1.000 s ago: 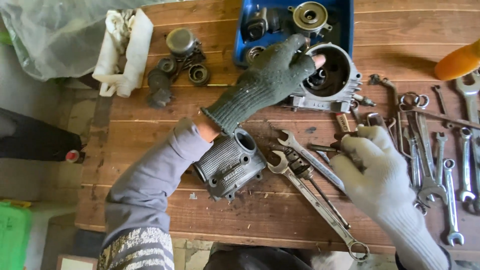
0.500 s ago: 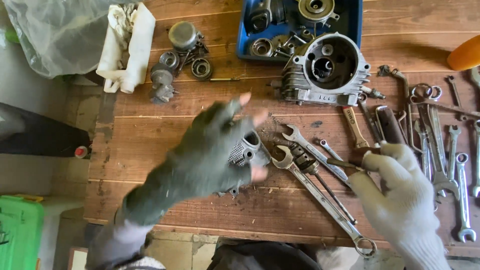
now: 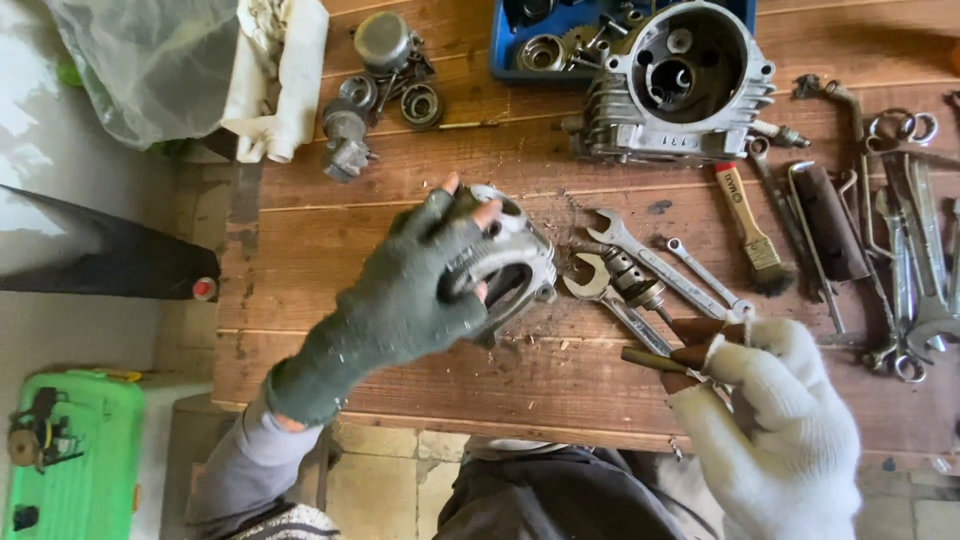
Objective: Cleaning a motorcycle engine cylinder head by scrubbing with a brush and wiping with a cloth.
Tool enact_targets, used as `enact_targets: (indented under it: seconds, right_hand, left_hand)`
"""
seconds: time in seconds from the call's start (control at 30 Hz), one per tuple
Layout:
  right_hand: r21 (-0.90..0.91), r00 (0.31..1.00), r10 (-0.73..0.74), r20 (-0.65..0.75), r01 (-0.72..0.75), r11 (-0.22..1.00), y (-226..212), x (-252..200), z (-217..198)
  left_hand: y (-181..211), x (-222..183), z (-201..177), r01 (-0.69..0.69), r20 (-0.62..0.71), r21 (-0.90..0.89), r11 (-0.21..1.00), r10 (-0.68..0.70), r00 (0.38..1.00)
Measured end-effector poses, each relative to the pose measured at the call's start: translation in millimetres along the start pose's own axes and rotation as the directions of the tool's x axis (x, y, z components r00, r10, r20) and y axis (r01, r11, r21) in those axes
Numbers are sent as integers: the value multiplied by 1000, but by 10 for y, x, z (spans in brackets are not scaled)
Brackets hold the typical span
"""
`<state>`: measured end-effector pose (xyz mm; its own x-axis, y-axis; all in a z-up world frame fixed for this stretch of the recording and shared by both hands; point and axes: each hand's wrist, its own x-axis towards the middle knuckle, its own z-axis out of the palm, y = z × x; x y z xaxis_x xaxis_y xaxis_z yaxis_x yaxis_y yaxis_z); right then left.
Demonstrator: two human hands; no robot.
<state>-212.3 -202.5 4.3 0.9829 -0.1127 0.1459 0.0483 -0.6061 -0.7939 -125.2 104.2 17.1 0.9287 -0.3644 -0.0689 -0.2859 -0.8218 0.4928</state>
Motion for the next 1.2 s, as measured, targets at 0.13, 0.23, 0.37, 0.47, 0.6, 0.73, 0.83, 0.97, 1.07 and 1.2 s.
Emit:
enact_targets:
  seconds: [0.13, 0.23, 0.37, 0.47, 0.6, 0.73, 0.83, 0.97, 1.07, 1.2]
  right_hand:
    - [31, 988, -146, -52, 148, 989, 25, -18, 161]
    - [90, 986, -140, -91, 148, 985, -17, 10, 251]
    - [65, 972, -235, 3, 234, 970, -174, 182, 322]
    - [45, 965, -257, 56, 255, 966, -226, 264, 439]
    - [-82, 922, -377, 89, 384, 920, -182, 407, 692]
    - [-153, 866, -497, 49, 498, 853, -300, 570, 848]
    - [-214, 833, -550, 60, 549, 808, -417, 698, 921]
    - [-275, 687, -727, -1, 699, 660, -507, 808, 954]
    - [-320, 607, -795, -12, 751, 578, -503, 852, 996]
    - [-272, 705, -708, -42, 674, 687, -504, 817, 1019]
  left_hand:
    - [-151, 68, -77, -49, -68, -127, 991, 41, 997]
    - [-168, 80, -122, -36, -101, -248, 968, 11, 995]
    - [-97, 69, -192, -2, -50, -373, 928, -18, 999]
    - [-78, 78, -183, -22, -46, -332, 943, 7, 999]
    - [-61, 114, -208, 12, -21, -307, 952, -19, 1000]
    - [-80, 131, -197, 19, 5, -277, 961, -19, 1000]
    - [-87, 153, -204, -41, -9, -259, 965, 40, 999]
    - [-70, 166, -243, 10, 34, -260, 966, -1, 999]
    - [-35, 185, -280, 8, 42, -278, 961, 4, 999]
    - [-189, 181, -140, -63, 34, -191, 980, 71, 997]
